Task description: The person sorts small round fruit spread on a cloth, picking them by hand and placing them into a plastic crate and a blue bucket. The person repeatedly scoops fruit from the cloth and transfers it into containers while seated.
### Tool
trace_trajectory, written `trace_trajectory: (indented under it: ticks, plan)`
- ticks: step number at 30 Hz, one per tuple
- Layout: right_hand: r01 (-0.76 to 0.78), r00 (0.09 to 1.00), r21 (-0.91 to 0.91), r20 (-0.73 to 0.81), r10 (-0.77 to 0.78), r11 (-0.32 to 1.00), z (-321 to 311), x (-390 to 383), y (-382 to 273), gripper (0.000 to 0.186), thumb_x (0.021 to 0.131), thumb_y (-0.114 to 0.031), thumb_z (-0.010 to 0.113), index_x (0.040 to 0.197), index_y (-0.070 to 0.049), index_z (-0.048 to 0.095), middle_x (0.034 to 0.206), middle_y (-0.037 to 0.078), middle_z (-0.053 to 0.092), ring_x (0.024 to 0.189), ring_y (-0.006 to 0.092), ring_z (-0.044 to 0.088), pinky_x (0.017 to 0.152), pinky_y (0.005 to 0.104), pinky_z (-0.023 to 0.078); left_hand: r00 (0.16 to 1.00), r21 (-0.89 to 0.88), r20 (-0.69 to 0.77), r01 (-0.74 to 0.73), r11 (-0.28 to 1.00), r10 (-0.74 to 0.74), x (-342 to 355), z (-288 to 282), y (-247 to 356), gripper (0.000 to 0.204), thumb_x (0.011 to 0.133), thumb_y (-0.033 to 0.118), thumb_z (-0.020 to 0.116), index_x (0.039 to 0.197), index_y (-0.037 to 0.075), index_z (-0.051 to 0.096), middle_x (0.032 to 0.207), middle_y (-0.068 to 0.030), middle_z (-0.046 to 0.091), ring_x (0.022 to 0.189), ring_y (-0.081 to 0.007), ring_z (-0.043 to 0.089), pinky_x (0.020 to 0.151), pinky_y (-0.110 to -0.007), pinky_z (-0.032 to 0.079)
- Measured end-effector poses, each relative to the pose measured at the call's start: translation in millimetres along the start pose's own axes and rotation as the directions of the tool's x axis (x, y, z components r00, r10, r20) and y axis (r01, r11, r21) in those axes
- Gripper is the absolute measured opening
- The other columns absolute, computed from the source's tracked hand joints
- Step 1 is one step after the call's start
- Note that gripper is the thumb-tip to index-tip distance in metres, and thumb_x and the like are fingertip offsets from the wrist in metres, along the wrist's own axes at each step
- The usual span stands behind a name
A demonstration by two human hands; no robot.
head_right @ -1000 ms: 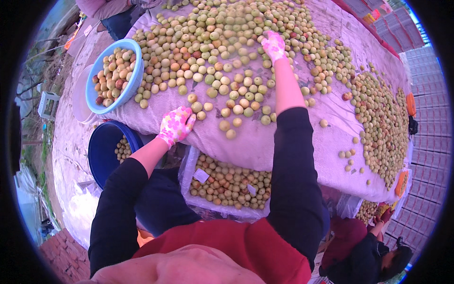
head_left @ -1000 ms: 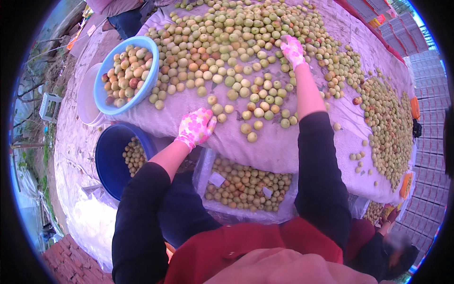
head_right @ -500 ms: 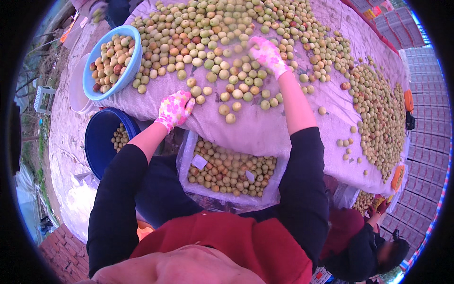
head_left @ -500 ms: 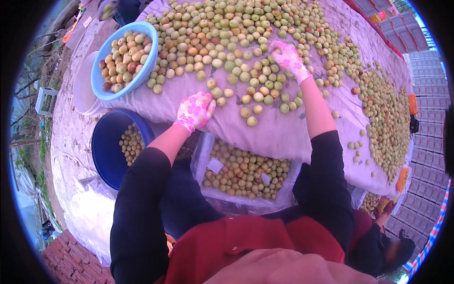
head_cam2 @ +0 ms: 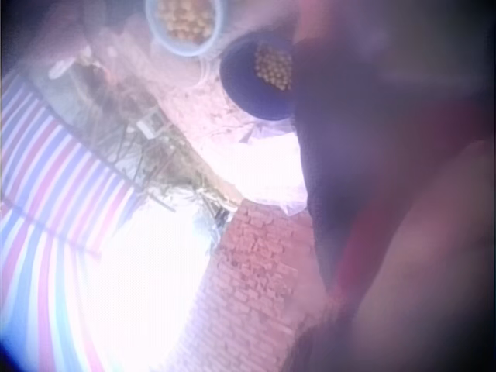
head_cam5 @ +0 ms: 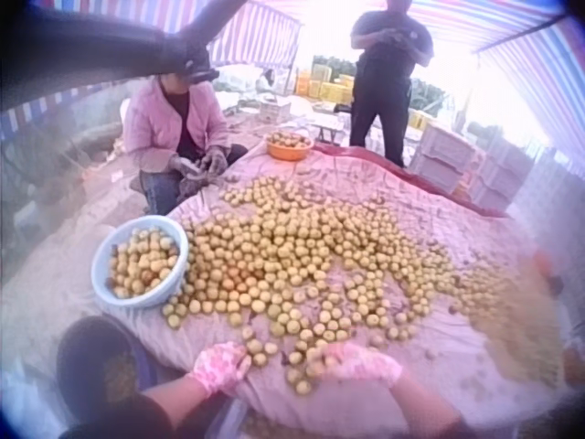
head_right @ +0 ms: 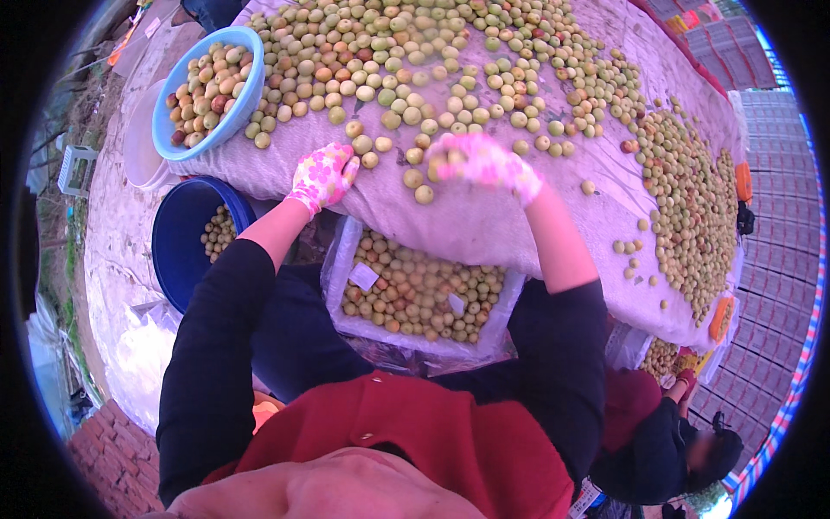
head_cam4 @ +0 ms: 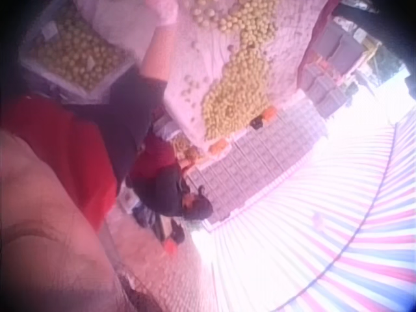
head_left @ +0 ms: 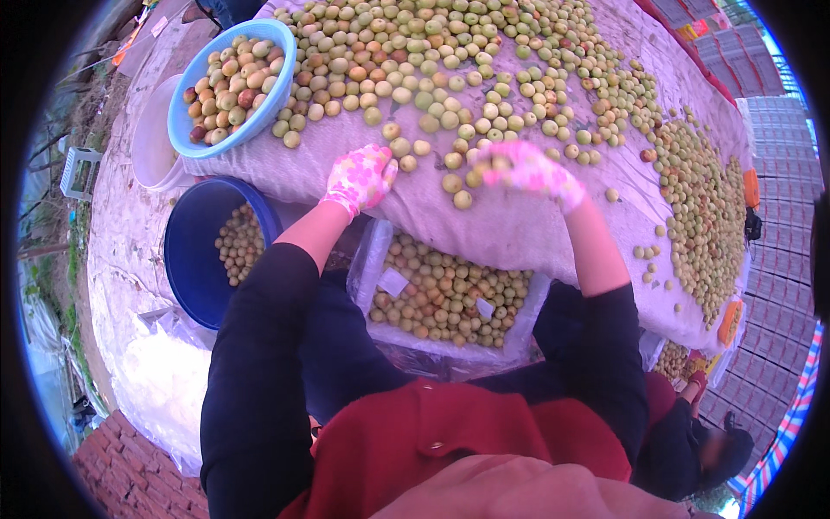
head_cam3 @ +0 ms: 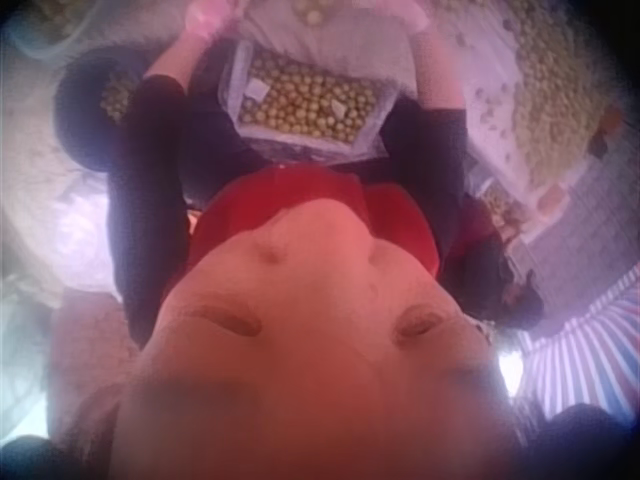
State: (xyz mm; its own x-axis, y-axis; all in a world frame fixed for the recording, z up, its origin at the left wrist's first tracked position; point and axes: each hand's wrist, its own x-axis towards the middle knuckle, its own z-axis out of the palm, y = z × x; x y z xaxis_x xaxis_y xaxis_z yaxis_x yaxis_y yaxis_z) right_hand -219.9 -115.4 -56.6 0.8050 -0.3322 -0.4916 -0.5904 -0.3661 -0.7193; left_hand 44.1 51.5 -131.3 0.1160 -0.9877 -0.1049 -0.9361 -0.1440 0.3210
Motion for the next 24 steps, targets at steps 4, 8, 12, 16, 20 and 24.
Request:
trace_trajectory:
  ticks: [4,8,12,16,20,24]
  plan:
    - [0.095,0.981,-0.129,-0.158,-0.115,0.987,15.1,-17.9,0.8,0.038,0.089,-0.030,0.067,0.118,-0.006,0.066,0.114,0.009,0.065,0.113,0.0226,0.060,0.095,0.0371,0.049,1.000,0.020,-0.017,0.002,1.000,-0.001,0.5,2.4,-0.5,0.028,0.095,0.033,0.052,0.098,0.008,0.064,0.098,-0.0143,0.067,0.093,-0.0339,0.066,0.081,-0.048,0.053]
    - [-0.051,0.915,-0.352,-0.391,-0.097,0.935,21.2,7.9,13.8,0.035,0.090,-0.028,0.065,0.120,-0.009,0.064,0.119,0.016,0.063,0.114,0.0336,0.059,0.096,0.0431,0.047,0.999,-0.046,-0.052,-0.013,0.999,0.011,0.3,3.0,-1.1,0.028,0.094,0.034,0.053,0.093,0.008,0.063,0.096,-0.0165,0.066,0.090,-0.0382,0.065,0.079,-0.052,0.050]
    - [-0.122,0.954,-0.629,-0.289,-0.085,0.767,26.2,29.0,15.8,0.038,0.090,-0.025,0.064,0.124,-0.010,0.057,0.104,0.015,0.065,0.105,0.0348,0.061,0.090,0.0461,0.049,1.000,-0.018,-0.024,-0.003,1.000,0.003,0.1,1.7,-0.6,0.028,0.094,0.033,0.052,0.096,0.008,0.064,0.096,-0.0146,0.067,0.093,-0.0341,0.066,0.081,-0.049,0.051]
    - [-0.016,0.960,-0.520,-0.246,-0.132,0.854,12.6,39.6,19.6,0.035,0.087,-0.024,0.065,0.118,-0.009,0.059,0.104,0.015,0.066,0.101,0.0340,0.063,0.086,0.0461,0.051,1.000,0.009,-0.010,0.001,1.000,-0.001,0.5,1.2,-0.6,0.028,0.094,0.033,0.052,0.097,0.008,0.065,0.096,-0.0136,0.067,0.094,-0.0325,0.066,0.081,-0.048,0.052]
    - [-0.047,0.854,-0.485,-0.473,-0.217,0.873,-17.5,62.9,37.9,0.036,0.085,-0.023,0.066,0.117,-0.008,0.060,0.107,0.015,0.066,0.103,0.0333,0.064,0.086,0.0459,0.051,1.000,0.020,0.003,-0.001,1.000,0.001,1.3,2.5,-1.4,0.028,0.094,0.033,0.052,0.096,0.008,0.065,0.096,-0.0143,0.067,0.091,-0.0335,0.067,0.080,-0.048,0.053]
    - [-0.276,0.878,-0.594,-0.475,-0.053,0.756,-21.8,92.0,48.3,0.041,0.086,-0.028,0.064,0.121,-0.008,0.059,0.112,0.016,0.066,0.108,0.0334,0.062,0.090,0.0452,0.049,1.000,-0.013,-0.011,-0.005,1.000,0.005,1.5,3.6,-2.6,0.028,0.094,0.033,0.052,0.096,0.008,0.065,0.096,-0.0147,0.067,0.091,-0.0334,0.067,0.080,-0.048,0.053]
